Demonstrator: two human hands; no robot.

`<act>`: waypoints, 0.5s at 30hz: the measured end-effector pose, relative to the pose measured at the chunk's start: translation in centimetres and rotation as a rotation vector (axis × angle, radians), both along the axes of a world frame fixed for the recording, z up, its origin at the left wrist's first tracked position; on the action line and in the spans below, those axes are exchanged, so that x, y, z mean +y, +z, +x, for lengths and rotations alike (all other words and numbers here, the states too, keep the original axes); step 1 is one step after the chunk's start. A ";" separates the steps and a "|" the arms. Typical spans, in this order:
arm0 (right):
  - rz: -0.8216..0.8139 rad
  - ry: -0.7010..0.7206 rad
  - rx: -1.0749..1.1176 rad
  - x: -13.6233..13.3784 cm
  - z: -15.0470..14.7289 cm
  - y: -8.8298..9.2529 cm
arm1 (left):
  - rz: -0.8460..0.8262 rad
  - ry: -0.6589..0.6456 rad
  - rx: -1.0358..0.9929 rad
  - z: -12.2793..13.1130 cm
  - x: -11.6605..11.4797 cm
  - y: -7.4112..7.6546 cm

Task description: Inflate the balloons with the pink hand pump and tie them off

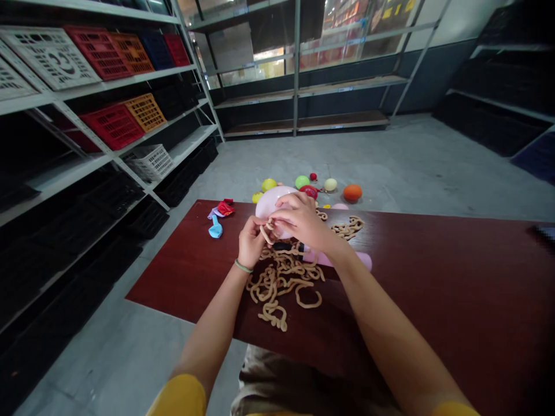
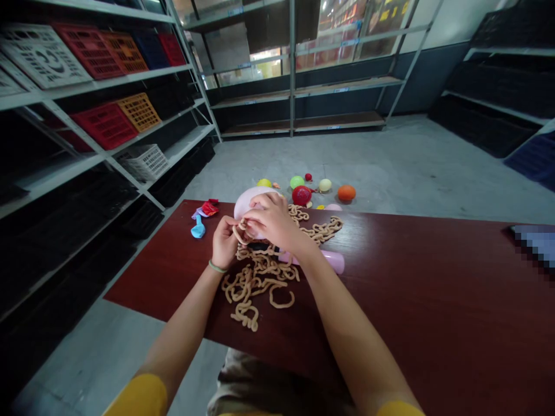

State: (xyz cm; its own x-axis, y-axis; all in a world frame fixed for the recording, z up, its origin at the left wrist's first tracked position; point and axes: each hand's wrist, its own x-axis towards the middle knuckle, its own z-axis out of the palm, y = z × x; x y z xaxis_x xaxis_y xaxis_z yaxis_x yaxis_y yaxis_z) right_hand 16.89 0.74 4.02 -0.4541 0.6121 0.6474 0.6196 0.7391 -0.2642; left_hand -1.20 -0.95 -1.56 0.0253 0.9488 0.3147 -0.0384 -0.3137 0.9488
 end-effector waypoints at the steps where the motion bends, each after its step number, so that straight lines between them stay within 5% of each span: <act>1: -0.005 0.002 -0.002 -0.1 0.0 0.0 | -0.015 -0.005 0.001 0.0 0.0 0.0; 9: 0.093 -0.080 -0.117 -0.7 -0.7 0.4 | -0.042 -0.032 -0.053 0.4 -0.2 0.7; 15: -0.004 0.054 0.022 0.0 -0.1 0.4 | -0.054 -0.028 -0.041 0.4 -0.2 0.5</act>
